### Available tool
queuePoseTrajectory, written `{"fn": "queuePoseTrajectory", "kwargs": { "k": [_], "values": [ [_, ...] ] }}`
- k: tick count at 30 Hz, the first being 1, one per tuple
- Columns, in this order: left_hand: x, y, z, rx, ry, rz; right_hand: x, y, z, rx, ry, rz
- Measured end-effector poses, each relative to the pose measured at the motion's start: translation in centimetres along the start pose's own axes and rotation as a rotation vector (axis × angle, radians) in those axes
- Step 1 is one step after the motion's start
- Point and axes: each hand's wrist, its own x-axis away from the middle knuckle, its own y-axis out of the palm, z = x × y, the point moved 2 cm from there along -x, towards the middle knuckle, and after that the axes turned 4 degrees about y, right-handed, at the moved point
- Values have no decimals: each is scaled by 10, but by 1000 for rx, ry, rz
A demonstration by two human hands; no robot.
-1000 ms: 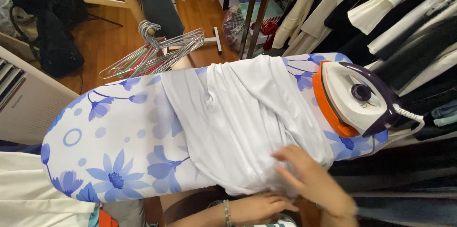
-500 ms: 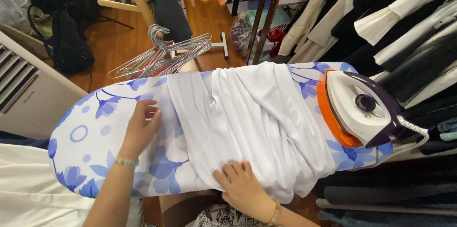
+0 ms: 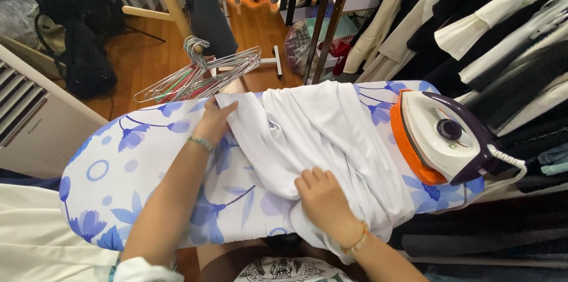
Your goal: Ironing a white long-sleeved shirt on a floral-patterned ironing board.
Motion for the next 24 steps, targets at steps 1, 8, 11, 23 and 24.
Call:
{"fn": "queuePoseTrajectory", "kwargs": {
  "k": [1, 8, 11, 23, 24],
  "values": [
    [-39, -16, -22, 1, -1, -1, -5, -5, 6, 1, 0, -1],
    [-101, -39, -19, 587, 160, -74, -43, -1, 68, 203, 17, 157],
    [-97, -65, 4, 760, 144, 102, -69, -11, 91, 261, -50, 203],
    [66, -206, -14, 269, 355, 500, -26, -120, 32, -686, -454, -446],
    [86, -217, -24, 117, 306, 481, -23, -121, 29, -780, -523, -561]
  ]
}}
